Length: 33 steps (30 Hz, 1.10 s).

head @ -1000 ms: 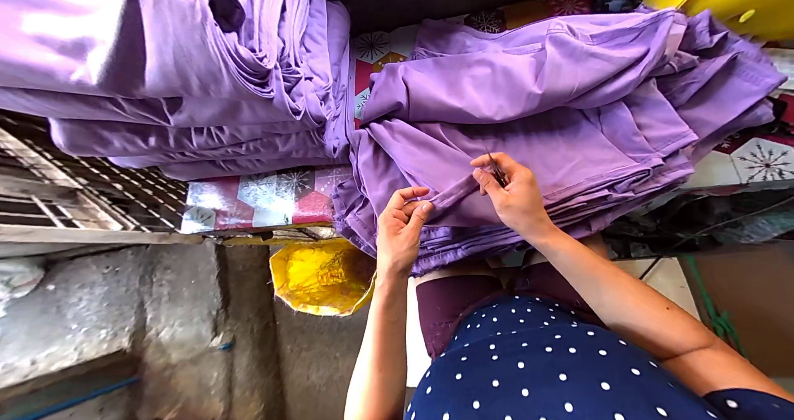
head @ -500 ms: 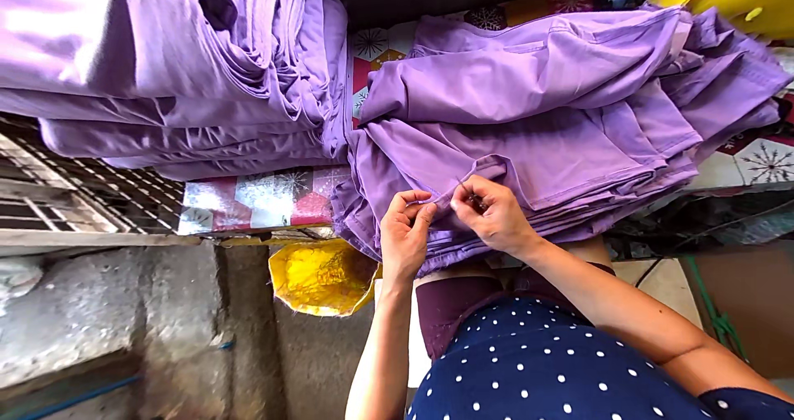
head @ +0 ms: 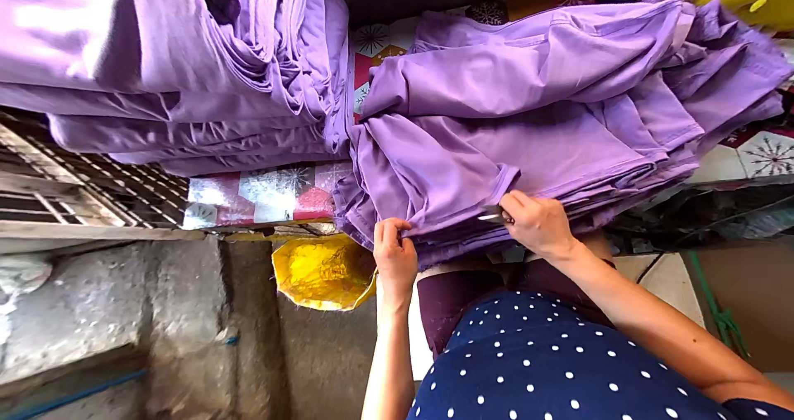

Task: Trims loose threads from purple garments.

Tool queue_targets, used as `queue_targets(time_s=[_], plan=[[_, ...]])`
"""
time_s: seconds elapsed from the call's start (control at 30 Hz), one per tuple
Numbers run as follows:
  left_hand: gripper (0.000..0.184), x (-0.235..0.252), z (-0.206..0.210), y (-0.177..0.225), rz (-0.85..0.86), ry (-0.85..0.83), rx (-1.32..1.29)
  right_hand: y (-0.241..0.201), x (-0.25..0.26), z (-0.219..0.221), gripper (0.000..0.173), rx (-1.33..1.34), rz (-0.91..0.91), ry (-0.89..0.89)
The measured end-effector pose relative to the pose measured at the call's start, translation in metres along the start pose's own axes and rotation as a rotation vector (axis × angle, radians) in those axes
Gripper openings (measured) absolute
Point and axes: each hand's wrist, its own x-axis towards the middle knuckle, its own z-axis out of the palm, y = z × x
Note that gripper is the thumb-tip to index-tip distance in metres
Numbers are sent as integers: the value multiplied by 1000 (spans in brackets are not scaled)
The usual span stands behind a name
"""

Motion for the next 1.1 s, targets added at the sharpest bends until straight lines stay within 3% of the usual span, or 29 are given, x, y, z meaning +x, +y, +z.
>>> queue_targets(time_s=[0.07,0.2,0.27,0.33,0.37,0.5,0.6,0.77,0.97,1.1], plan=[[23,-7,-12,0,-98,-165,51,0,-21,4,8,77,93,-114],[16,-12,-20,18,-39,79,-29,-21,-19,-12,16,397,258,28],[28,-9,-8,22,7,104,-159,-31,-1,-12,15,588,274,80],[49,-5,13,20,36,75,-144,-39,21,-6,14,750,286,26],[50,-5,24,16,63,70,-103,-39,30,2,15,773,301,-39],[13,-10,44,-4,181,103,-3,-24,48,33,19,593,368,-383],[19,-18,34,-5,211,61,54,-18,47,37,15,580,353,-378],[10,-17,22,-8,251,17,182,-18,44,38,14,574,329,-360],[12,-16,8,9,172,-110,-228,-20,42,37,15,562,298,-384],[17,-21,9,13,46,-120,-232,-22,40,37,16,546,292,-396]])
